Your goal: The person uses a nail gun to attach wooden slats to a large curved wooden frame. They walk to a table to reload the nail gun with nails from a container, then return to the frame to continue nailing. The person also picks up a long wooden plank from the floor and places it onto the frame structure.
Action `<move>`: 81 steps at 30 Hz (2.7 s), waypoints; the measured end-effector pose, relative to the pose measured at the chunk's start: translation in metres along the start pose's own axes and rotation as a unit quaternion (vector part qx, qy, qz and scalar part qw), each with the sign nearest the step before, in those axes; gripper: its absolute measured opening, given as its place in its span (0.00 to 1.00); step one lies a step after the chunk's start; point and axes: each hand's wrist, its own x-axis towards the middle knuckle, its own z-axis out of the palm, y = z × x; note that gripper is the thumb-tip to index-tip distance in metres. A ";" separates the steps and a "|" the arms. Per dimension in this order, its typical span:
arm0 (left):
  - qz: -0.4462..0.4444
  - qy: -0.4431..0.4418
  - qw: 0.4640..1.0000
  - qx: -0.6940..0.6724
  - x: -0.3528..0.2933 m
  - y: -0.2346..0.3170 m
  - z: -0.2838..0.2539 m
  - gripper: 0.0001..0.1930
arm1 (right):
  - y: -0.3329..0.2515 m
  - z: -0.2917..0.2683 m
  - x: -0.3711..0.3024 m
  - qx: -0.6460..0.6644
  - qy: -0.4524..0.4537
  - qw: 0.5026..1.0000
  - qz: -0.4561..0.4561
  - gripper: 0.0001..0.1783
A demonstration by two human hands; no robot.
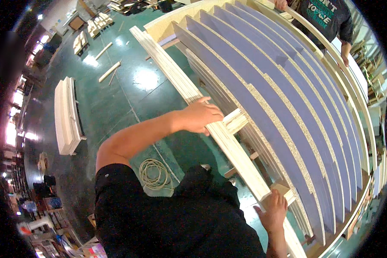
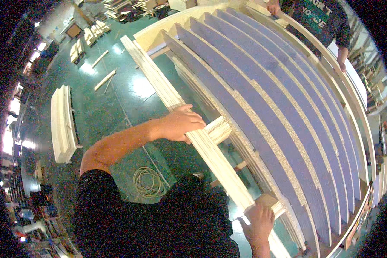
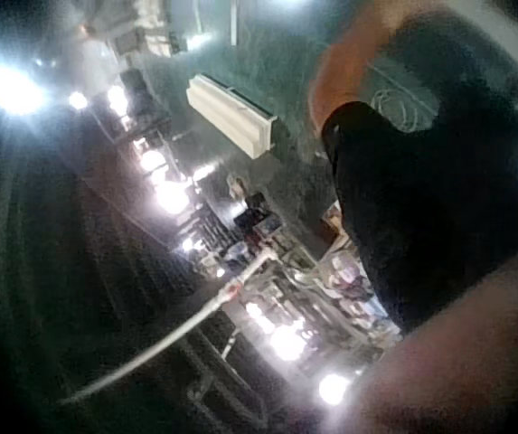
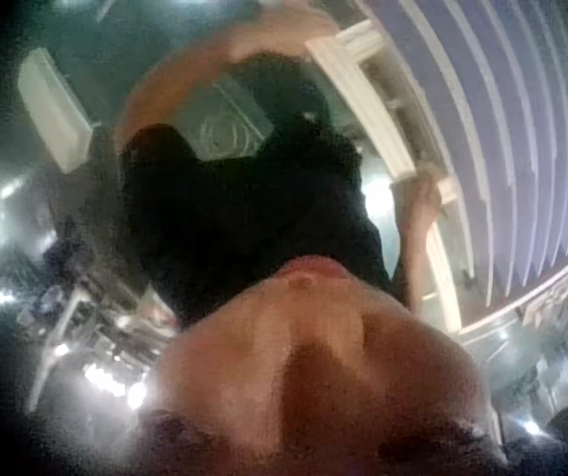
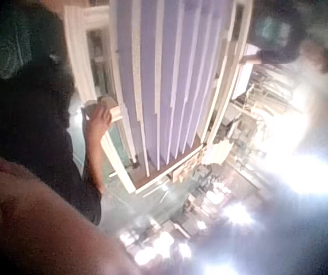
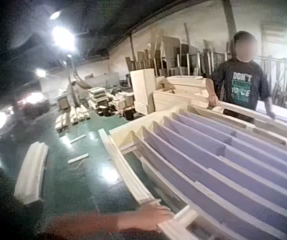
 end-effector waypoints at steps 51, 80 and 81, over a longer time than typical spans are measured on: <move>-0.039 -0.100 0.988 0.107 0.031 0.074 0.015 0.47 | 0.440 -0.009 -0.318 -0.061 0.243 0.700 0.668 0.49; -0.134 -0.068 0.986 0.073 0.039 0.107 0.030 0.32 | 0.580 0.084 -0.421 0.111 0.253 0.727 0.628 0.39; -0.139 -0.065 0.985 0.074 0.039 0.110 0.029 0.31 | 0.583 0.088 -0.426 0.107 0.251 0.728 0.629 0.39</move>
